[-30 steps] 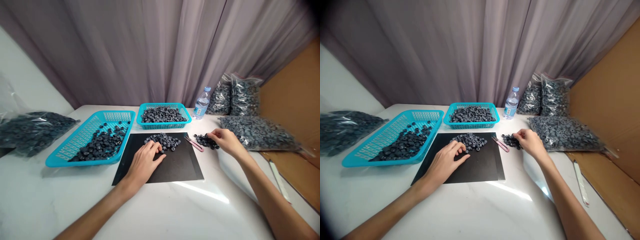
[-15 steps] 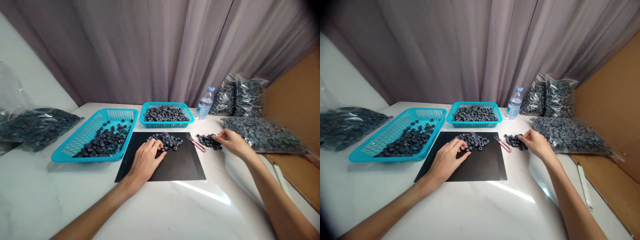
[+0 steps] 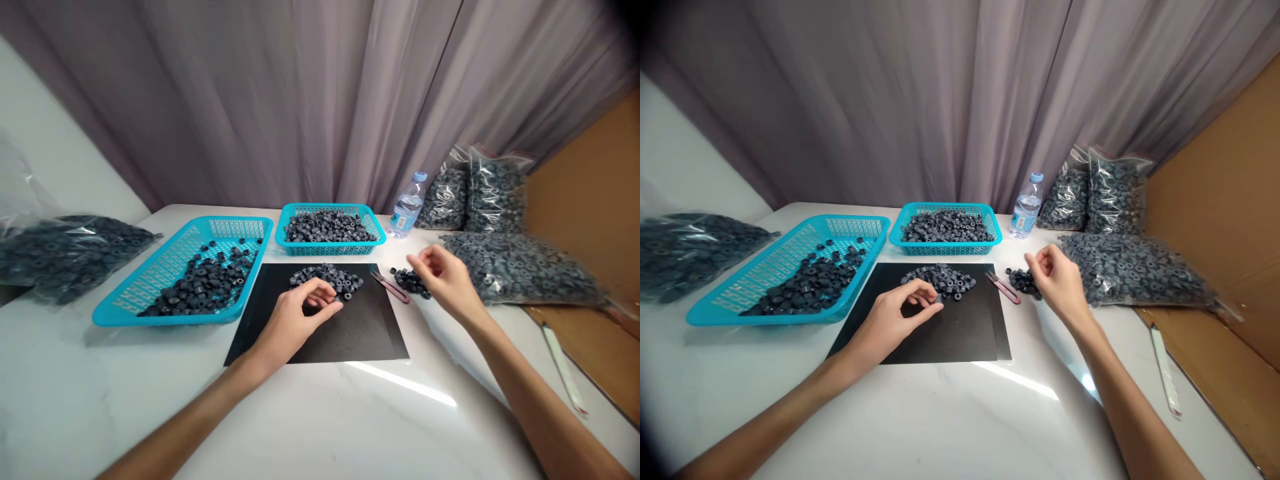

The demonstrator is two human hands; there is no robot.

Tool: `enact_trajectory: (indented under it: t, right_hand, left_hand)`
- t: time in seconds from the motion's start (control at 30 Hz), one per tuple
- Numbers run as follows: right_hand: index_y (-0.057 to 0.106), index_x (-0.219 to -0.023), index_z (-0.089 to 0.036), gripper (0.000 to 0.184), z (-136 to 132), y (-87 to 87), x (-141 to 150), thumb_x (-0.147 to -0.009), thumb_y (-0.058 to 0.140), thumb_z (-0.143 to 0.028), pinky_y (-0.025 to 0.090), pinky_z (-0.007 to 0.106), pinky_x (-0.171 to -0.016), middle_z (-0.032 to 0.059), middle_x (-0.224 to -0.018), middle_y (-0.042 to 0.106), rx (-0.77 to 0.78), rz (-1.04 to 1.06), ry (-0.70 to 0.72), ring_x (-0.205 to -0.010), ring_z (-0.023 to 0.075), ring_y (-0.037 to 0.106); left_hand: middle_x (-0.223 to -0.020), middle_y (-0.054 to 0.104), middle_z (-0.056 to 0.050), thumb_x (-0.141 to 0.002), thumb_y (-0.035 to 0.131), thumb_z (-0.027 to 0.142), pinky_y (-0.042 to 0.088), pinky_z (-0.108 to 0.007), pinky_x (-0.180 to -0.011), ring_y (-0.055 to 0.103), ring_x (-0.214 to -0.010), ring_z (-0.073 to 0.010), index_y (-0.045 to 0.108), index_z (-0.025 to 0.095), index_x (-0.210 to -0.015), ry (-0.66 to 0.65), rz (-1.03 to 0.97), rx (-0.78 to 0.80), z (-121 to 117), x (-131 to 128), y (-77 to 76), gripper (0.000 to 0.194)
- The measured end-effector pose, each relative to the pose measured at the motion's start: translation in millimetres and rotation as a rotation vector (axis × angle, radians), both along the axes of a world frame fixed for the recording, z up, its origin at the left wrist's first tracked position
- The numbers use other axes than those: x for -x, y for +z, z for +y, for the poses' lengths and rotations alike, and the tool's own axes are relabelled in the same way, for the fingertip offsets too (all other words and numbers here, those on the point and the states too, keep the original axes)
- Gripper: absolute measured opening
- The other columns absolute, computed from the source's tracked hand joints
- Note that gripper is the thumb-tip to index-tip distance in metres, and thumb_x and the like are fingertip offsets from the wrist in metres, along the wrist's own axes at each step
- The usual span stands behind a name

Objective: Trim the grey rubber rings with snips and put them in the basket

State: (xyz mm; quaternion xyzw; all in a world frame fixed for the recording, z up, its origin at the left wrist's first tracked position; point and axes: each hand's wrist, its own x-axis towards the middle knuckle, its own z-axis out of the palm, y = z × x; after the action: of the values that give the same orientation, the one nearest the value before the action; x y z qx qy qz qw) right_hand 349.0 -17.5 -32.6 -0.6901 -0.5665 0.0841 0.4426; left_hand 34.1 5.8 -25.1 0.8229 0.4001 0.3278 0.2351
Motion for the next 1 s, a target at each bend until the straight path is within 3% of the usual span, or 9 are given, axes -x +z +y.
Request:
enact_trajectory:
  t: [0.07, 0.13, 0.23, 0.5, 0.83, 1.0]
  right_hand:
    - [0.057, -0.086, -0.022, 0.041, -4.7, 4.5, 24.5, -0.092, 0.056, -0.063, 0.04, 0.028, -0.059, 0.0005, -0.072, 0.056, 0.007, 0.075, 0.201, -0.061, 0.0153, 0.05]
    - [0.061, -0.107, -0.022, 0.037, -11.4, 7.8, 49.8, -0.091, 0.066, -0.055, 0.043, 0.028, -0.062, 0.0007, -0.081, 0.058, 0.129, 0.31, 0.64, -0.068, 0.0153, 0.053]
    - [0.062, -0.112, -0.022, 0.033, -20.8, 8.0, 79.7, -0.089, 0.075, -0.042, 0.045, 0.027, -0.067, -0.0001, -0.085, 0.058, 0.179, 0.441, 0.833, -0.074, 0.0143, 0.055]
    - [0.065, -0.107, -0.023, 0.027, -24.7, -4.6, 101.2, -0.087, 0.078, -0.037, 0.045, 0.024, -0.055, -0.0018, -0.082, 0.058, 0.156, 0.756, 0.83, -0.064, 0.0111, 0.052]
    - [0.069, -0.102, -0.022, 0.027, -24.8, 0.0, 102.2, -0.084, 0.081, -0.038, 0.042, 0.024, -0.053, -0.0032, -0.074, 0.057, 0.106, 0.781, 0.75, -0.059, 0.0099, 0.049]
    - [0.071, -0.097, -0.022, 0.024, -22.4, -2.2, 101.5, -0.084, 0.08, -0.04, 0.04, 0.023, -0.051, -0.0019, -0.072, 0.059, 0.111, 0.802, 0.719, -0.061, 0.0111, 0.05]
  left_hand:
    - [-0.092, 0.077, -0.003, -0.086, 0.074, 0.035, 0.057, -0.032, -0.081, 0.074, -0.086, -0.0195, 0.068, 0.021, -0.096, -0.084, -0.252, 0.274, -0.6, -3.5, 2.8, 0.018]
    - [-0.093, 0.079, -0.006, -0.083, 0.077, 0.036, 0.057, -0.034, -0.086, 0.076, -0.091, -0.0224, 0.068, 0.019, -0.101, -0.119, -0.447, 0.523, -1.6, -6.4, 4.7, 0.027]
    - [-0.094, 0.08, -0.009, -0.084, 0.078, 0.036, 0.056, -0.035, -0.088, 0.077, -0.096, -0.0246, 0.07, 0.016, -0.103, -0.132, -0.562, 0.734, -3.9, -8.1, 6.6, 0.029]
    - [-0.094, 0.08, -0.009, -0.086, 0.078, 0.034, 0.055, -0.032, -0.09, 0.075, -0.099, -0.0219, 0.075, 0.017, -0.096, -0.183, -0.667, 0.914, -9.2, -8.7, 7.7, 0.021]
    - [-0.105, 0.081, -0.01, -0.088, 0.075, 0.031, 0.056, -0.033, -0.09, 0.074, -0.1, -0.0219, 0.08, 0.018, -0.101, -0.195, -0.647, 0.922, -11.3, -10.1, 8.7, 0.019]
    - [-0.097, 0.081, -0.008, -0.085, 0.08, 0.027, 0.054, -0.027, -0.087, 0.075, -0.095, -0.0182, 0.08, 0.019, -0.105, -0.205, -0.661, 0.954, -12.7, -11.4, 11.3, 0.022]
